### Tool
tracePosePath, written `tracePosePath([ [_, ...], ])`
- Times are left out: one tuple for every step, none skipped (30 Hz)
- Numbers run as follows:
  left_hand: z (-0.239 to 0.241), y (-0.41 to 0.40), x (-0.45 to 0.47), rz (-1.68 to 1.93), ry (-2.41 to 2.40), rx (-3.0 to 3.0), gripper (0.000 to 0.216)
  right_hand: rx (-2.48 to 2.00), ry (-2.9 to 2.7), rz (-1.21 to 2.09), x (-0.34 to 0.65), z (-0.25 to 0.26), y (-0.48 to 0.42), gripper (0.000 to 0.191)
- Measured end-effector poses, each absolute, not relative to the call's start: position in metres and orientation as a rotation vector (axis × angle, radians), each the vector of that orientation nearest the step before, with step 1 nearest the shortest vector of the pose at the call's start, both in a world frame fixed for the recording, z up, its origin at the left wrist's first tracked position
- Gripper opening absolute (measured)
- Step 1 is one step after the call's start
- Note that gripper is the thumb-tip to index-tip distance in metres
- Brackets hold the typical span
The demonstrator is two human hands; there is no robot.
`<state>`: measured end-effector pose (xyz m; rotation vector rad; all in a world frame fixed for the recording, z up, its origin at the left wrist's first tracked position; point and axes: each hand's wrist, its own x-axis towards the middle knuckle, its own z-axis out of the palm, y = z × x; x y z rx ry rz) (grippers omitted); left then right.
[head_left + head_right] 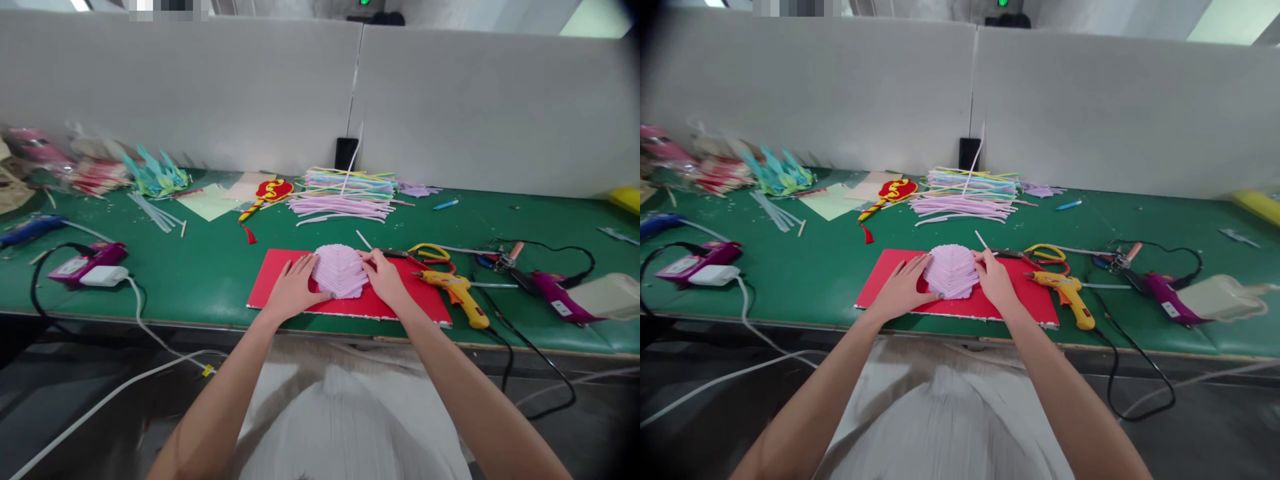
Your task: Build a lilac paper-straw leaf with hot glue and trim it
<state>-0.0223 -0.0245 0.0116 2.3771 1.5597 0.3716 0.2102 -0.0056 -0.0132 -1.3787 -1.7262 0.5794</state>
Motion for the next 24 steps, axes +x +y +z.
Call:
tracePosePath([
  [0.011,-0.024,-0.022,0.377,1.57,2.375,0.087,-1.38,-1.726,0.578,0.21,-0.013,-0.006,0.004],
  [0.01,-0.024,-0.022,0.381,1.574,2.375,0.087,-1.38,-1.726,0.575,0.21,-0.013,-0.006,0.004],
  [0.009,-0.024,-0.022,0.384,1.577,2.375,0.088,-1.38,-1.724,0.57,0.21,-0.014,-0.005,0.004],
  [0.009,-0.024,-0.022,0.382,1.577,2.375,0.088,-1.379,-1.722,0.562,0.21,-0.014,-0.005,0.004],
  [0.009,-0.024,-0.022,0.375,1.573,2.374,0.088,-1.377,-1.72,0.553,0.21,-0.014,-0.005,0.004],
  [0.01,-0.024,-0.022,0.368,1.569,2.372,0.089,-1.374,-1.718,0.541,0.21,-0.014,-0.005,0.003],
  [0.011,-0.025,-0.023,0.363,1.558,2.371,0.09,-1.369,-1.717,0.529,0.21,-0.014,-0.004,0.003],
  [0.012,-0.025,-0.024,0.365,1.542,2.374,0.092,-1.362,-1.717,0.515,0.211,-0.014,-0.004,0.002],
  [0.013,-0.026,-0.025,0.371,1.516,2.381,0.093,-1.355,-1.716,0.5,0.211,-0.014,-0.004,0.002],
  [0.015,-0.027,-0.026,0.383,1.484,2.394,0.092,-1.347,-1.715,0.483,0.211,-0.013,-0.004,0.001],
  [0.015,-0.027,-0.028,0.398,1.45,2.41,0.089,-1.34,-1.712,0.463,0.211,-0.013,-0.005,0.001],
  [0.016,-0.028,-0.029,0.414,1.418,2.424,0.084,-1.332,-1.709,0.444,0.211,-0.013,-0.005,0.002],
  [0.016,-0.028,-0.03,0.429,1.393,2.435,0.079,-1.325,-1.708,0.426,0.211,-0.013,-0.005,0.002],
  [0.016,-0.028,-0.031,0.438,1.374,2.442,0.074,-1.316,-1.709,0.412,0.211,-0.012,-0.006,0.003],
  [0.015,-0.028,-0.032,0.443,1.363,2.448,0.069,-1.306,-1.713,0.4,0.21,-0.013,-0.006,0.003],
  [0.014,-0.028,-0.032,0.446,1.358,2.453,0.064,-1.296,-1.719,0.39,0.21,-0.013,-0.006,0.003],
  [0.014,-0.028,-0.032,0.442,1.358,2.461,0.061,-1.287,-1.727,0.38,0.209,-0.013,-0.006,0.004],
  [0.013,-0.028,-0.032,0.436,1.361,2.469,0.058,-1.278,-1.734,0.37,0.208,-0.013,-0.006,0.004],
  [0.012,-0.028,-0.031,0.429,1.366,2.476,0.056,-1.271,-1.74,0.357,0.208,-0.013,-0.006,0.005],
  [0.012,-0.027,-0.031,0.426,1.372,2.48,0.055,-1.265,-1.747,0.342,0.208,-0.013,-0.006,0.005],
  [0.011,-0.027,-0.03,0.427,1.377,2.481,0.055,-1.258,-1.754,0.324,0.207,-0.013,-0.007,0.006],
  [0.011,-0.027,-0.03,0.431,1.378,2.477,0.055,-1.252,-1.761,0.301,0.207,-0.012,-0.008,0.007],
  [0.011,-0.027,-0.03,0.442,1.374,2.47,0.056,-1.245,-1.766,0.272,0.208,-0.01,-0.009,0.009],
  [0.012,-0.027,-0.029,0.465,1.366,2.455,0.056,-1.238,-1.77,0.236,0.208,-0.008,-0.01,0.01],
])
